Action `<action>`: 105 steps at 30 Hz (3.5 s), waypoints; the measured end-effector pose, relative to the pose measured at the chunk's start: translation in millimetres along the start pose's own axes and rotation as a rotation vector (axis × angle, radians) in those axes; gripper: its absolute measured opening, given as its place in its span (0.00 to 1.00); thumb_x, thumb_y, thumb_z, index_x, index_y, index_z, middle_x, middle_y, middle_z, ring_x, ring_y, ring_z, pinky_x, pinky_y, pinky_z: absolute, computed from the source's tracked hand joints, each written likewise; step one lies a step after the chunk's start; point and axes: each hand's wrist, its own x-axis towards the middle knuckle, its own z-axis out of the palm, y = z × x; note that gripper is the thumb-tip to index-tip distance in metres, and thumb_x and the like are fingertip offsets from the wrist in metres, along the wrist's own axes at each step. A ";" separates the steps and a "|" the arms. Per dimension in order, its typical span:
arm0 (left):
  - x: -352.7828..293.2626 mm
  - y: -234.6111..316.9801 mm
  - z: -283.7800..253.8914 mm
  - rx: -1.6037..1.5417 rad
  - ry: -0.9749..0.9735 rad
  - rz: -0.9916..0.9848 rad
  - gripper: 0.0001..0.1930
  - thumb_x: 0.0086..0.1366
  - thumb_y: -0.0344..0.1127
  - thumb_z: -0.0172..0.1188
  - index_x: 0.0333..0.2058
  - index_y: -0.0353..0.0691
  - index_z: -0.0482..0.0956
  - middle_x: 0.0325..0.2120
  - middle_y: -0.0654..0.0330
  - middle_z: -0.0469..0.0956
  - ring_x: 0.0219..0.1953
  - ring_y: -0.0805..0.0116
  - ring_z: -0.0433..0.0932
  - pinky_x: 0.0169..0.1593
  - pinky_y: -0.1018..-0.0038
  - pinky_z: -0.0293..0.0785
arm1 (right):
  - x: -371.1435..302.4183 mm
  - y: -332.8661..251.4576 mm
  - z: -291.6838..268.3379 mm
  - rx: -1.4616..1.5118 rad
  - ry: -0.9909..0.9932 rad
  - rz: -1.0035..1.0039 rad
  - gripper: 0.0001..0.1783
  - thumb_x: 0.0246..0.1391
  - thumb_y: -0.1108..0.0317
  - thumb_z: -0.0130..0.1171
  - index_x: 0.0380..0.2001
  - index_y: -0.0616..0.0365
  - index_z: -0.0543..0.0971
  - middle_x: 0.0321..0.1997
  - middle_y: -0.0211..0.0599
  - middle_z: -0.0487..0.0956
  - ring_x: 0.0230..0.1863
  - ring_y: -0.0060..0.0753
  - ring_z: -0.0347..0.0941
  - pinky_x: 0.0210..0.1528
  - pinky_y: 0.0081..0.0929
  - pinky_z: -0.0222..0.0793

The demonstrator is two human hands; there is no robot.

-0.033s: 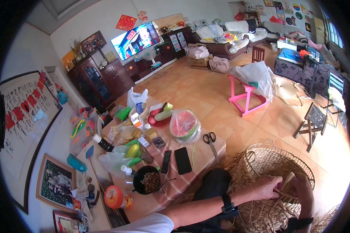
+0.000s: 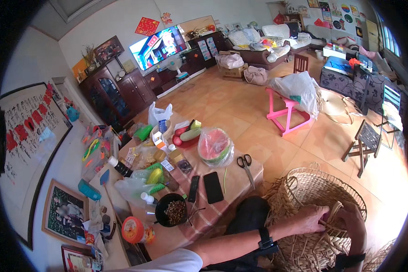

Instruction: Repairing or weaving a large wicker basket using bamboo or wood strips while sitting on the floor.

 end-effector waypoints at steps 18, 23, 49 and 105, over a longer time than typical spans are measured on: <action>-0.7 -2.5 18.4 -0.048 0.098 0.072 0.16 0.53 0.36 0.71 0.35 0.39 0.73 0.21 0.56 0.78 0.27 0.53 0.80 0.32 0.59 0.75 | 58.8 65.5 -73.1 -1.045 0.309 -0.612 0.14 0.53 0.88 0.48 0.42 0.64 0.69 0.57 0.64 0.72 0.44 0.60 0.72 0.43 0.46 0.71; -0.2 -2.8 22.3 -0.019 0.098 0.064 0.15 0.52 0.35 0.70 0.34 0.38 0.74 0.21 0.54 0.78 0.28 0.52 0.81 0.34 0.58 0.75 | 63.2 24.0 -35.6 -0.420 0.356 -0.730 0.11 0.52 0.87 0.56 0.37 0.64 0.74 0.46 0.49 0.77 0.35 0.37 0.77 0.31 0.28 0.74; 17.5 17.9 22.7 -0.042 -0.123 0.160 0.12 0.52 0.26 0.62 0.35 0.30 0.73 0.23 0.44 0.79 0.32 0.44 0.81 0.36 0.57 0.75 | -106.8 11.7 48.1 -0.758 0.511 -0.509 0.05 0.57 0.74 0.57 0.37 0.61 0.73 0.32 0.47 0.73 0.36 0.54 0.72 0.38 0.47 0.66; 23.9 -7.6 14.4 -0.117 -0.258 0.236 0.14 0.53 0.35 0.69 0.35 0.34 0.79 0.33 0.49 0.79 0.42 0.48 0.79 0.46 0.56 0.74 | -104.5 -0.7 61.5 -0.700 0.324 -0.484 0.10 0.52 0.79 0.61 0.28 0.62 0.68 0.29 0.46 0.71 0.27 0.53 0.67 0.31 0.44 0.62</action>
